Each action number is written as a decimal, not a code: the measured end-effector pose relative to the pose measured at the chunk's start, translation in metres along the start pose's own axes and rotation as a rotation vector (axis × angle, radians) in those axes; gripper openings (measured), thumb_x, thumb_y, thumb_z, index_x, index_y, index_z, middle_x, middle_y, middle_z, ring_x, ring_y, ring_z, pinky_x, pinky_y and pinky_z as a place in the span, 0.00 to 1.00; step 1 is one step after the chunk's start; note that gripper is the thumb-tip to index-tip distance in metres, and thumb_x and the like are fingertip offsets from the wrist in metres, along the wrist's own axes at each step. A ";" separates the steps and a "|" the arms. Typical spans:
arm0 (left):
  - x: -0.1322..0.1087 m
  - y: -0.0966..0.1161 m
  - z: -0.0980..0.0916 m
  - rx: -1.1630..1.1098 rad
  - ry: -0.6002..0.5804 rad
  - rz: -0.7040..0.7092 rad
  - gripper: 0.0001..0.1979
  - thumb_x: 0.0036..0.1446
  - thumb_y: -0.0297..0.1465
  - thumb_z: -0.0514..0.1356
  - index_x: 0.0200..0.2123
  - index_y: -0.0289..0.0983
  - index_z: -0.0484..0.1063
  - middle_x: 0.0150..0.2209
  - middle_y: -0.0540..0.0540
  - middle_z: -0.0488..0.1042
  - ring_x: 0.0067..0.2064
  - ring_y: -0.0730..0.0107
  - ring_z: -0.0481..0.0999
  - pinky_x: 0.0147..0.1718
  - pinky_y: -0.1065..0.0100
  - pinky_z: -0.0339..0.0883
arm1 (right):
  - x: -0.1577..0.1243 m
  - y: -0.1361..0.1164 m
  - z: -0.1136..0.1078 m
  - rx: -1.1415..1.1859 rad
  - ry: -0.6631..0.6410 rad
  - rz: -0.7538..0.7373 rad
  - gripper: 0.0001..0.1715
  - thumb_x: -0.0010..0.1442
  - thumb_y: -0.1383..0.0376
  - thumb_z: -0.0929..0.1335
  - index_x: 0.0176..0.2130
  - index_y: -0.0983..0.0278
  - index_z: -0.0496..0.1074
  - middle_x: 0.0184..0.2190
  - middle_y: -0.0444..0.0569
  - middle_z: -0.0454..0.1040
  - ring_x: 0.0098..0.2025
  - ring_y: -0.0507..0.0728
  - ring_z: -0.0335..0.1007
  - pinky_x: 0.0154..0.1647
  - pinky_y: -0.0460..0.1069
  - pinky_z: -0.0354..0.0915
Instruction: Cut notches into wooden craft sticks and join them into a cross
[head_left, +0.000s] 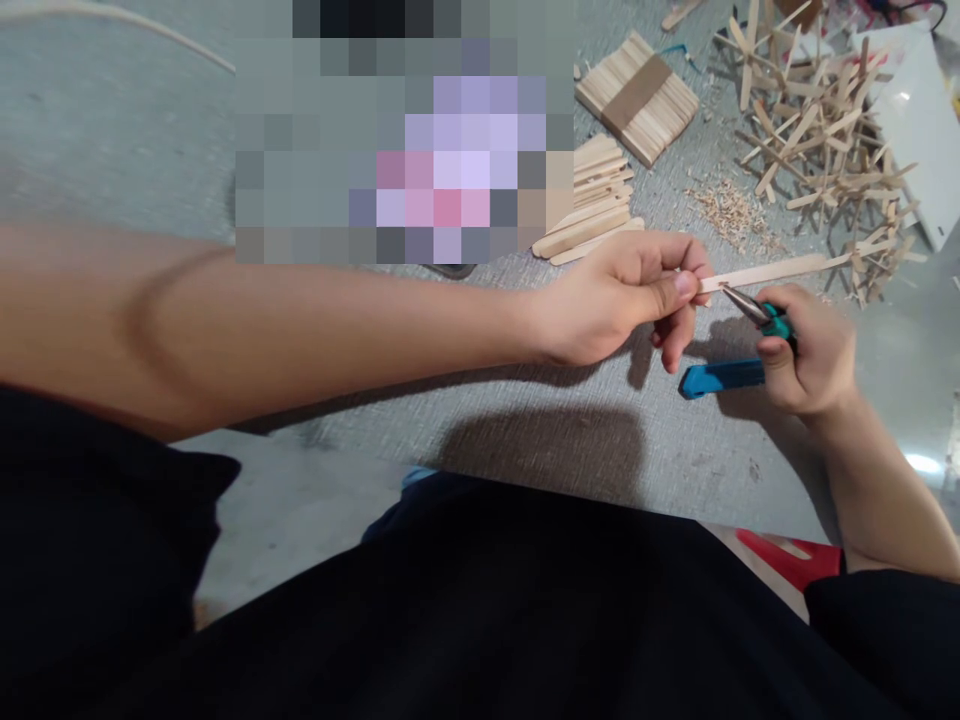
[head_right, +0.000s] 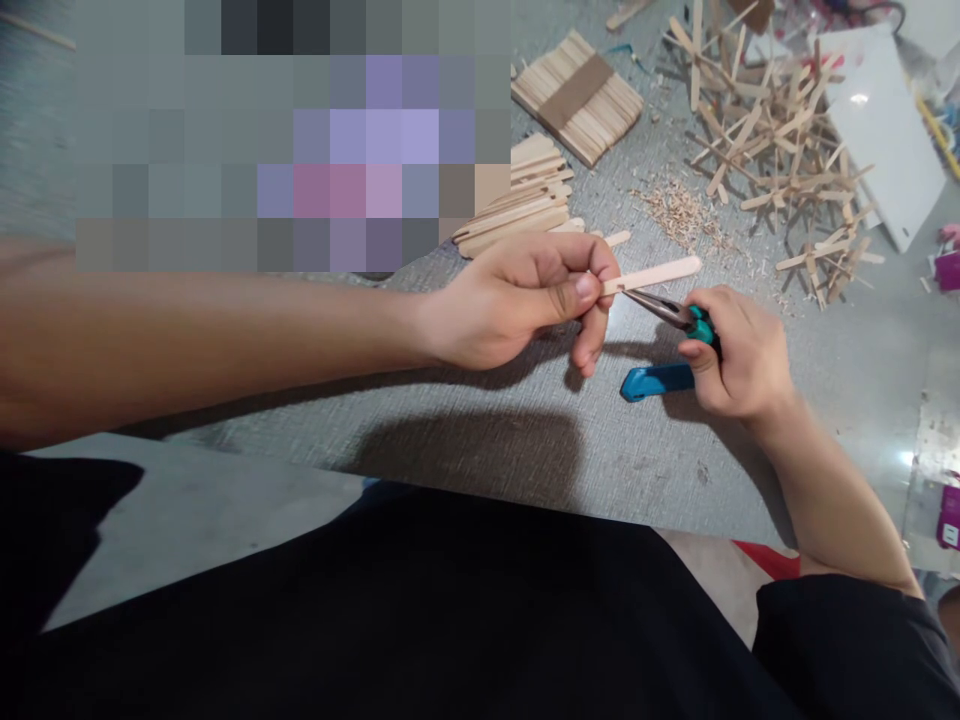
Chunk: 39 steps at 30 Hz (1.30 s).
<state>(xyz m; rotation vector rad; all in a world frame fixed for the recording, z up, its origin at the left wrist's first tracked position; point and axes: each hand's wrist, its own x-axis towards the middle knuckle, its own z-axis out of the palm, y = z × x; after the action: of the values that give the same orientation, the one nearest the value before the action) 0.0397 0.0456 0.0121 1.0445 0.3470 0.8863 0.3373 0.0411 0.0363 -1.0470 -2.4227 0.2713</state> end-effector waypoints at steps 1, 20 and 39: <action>0.000 0.001 0.001 -0.002 0.007 -0.006 0.23 0.75 0.51 0.75 0.40 0.44 0.70 0.24 0.53 0.82 0.23 0.67 0.82 0.27 0.65 0.73 | -0.002 -0.002 0.003 -0.038 0.032 0.012 0.35 0.84 0.32 0.64 0.52 0.57 0.80 0.39 0.53 0.83 0.39 0.65 0.80 0.41 0.60 0.76; -0.009 -0.007 0.007 0.098 0.145 0.061 0.21 0.82 0.50 0.71 0.46 0.47 0.64 0.30 0.54 0.88 0.33 0.65 0.91 0.34 0.66 0.75 | -0.006 -0.007 0.017 -0.069 0.213 0.019 0.26 0.86 0.41 0.69 0.65 0.55 0.79 0.47 0.56 0.83 0.49 0.70 0.82 0.53 0.66 0.78; -0.008 -0.004 0.011 0.140 0.148 0.059 0.26 0.70 0.49 0.82 0.36 0.40 0.74 0.35 0.47 0.83 0.37 0.68 0.83 0.37 0.67 0.80 | -0.010 -0.009 0.027 -0.101 0.220 -0.044 0.29 0.86 0.39 0.65 0.68 0.55 0.76 0.48 0.56 0.83 0.49 0.70 0.83 0.53 0.66 0.80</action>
<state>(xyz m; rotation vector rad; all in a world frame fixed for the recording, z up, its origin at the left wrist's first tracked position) 0.0437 0.0318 0.0134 1.1248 0.5106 1.0062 0.3241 0.0281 0.0131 -1.0081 -2.2769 0.0170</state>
